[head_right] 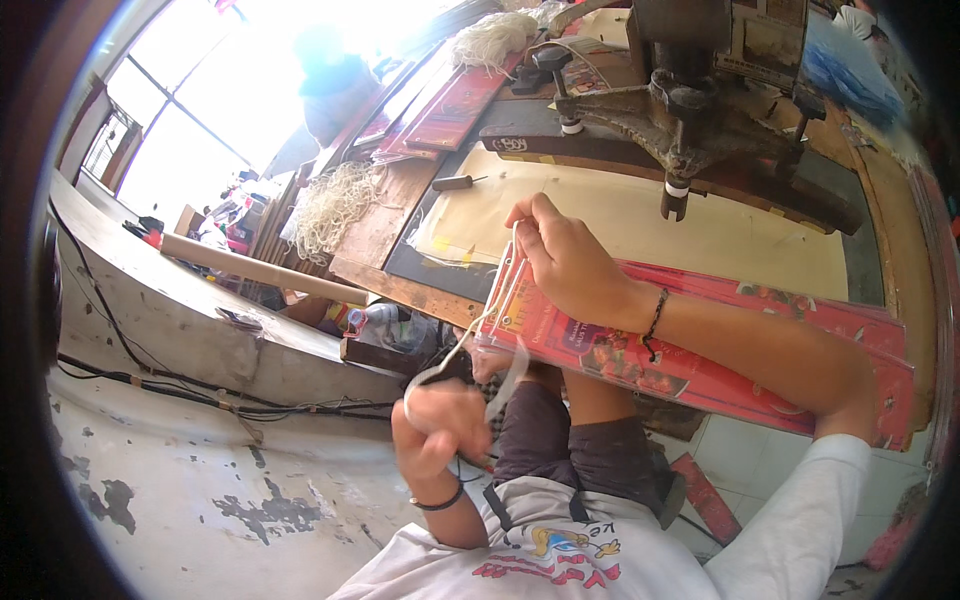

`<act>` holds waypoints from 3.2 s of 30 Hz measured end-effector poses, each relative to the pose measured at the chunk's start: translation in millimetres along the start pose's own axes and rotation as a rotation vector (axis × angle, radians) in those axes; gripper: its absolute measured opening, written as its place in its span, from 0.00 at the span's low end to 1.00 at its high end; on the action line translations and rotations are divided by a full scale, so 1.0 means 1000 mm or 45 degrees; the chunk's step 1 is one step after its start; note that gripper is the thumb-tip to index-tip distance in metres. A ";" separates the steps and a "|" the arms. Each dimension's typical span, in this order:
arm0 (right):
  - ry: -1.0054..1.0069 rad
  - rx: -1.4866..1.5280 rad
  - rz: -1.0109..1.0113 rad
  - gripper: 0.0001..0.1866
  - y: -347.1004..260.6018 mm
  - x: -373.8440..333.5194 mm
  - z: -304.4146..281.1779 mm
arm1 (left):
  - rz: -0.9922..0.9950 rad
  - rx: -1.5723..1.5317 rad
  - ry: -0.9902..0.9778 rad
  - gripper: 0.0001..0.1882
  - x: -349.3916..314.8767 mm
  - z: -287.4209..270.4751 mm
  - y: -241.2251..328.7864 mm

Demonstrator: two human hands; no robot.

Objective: The person is threading strings through holes in red cardboard packaging and using a wooden tool to push or secure the components together.

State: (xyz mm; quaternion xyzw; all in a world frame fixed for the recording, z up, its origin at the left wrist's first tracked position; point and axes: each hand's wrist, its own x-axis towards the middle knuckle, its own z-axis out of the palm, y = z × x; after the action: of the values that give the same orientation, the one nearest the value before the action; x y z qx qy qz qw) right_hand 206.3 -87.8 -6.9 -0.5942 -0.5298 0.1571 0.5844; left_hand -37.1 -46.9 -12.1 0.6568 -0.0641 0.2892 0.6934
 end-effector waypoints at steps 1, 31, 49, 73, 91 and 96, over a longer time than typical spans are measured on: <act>-0.011 0.013 0.003 0.04 0.001 0.001 0.001 | 0.136 0.055 -0.336 0.19 0.005 -0.007 0.008; -0.058 0.134 -0.087 0.06 -0.005 -0.016 0.016 | 0.075 1.720 0.373 0.33 0.013 0.008 -0.052; -0.146 0.494 -0.015 0.07 -0.006 -0.024 0.020 | 0.601 1.559 0.674 0.12 0.008 0.008 -0.093; -0.304 0.052 -0.609 0.15 -0.114 0.001 -0.041 | 0.534 1.695 0.335 0.18 -0.003 0.008 -0.064; -0.573 -0.238 -0.391 0.08 -0.049 -0.031 -0.021 | 0.489 1.654 0.577 0.06 -0.025 0.054 -0.066; -0.607 -0.074 -0.089 0.06 -0.030 -0.041 -0.015 | 0.502 1.639 0.491 0.16 -0.025 0.048 -0.067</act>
State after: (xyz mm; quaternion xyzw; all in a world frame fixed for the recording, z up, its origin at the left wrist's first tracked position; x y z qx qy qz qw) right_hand 188.8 -136.2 5.6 -0.5382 -0.6772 0.2575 0.4306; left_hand -11.5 -98.8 -76.4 0.8501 0.1262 0.5014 0.1001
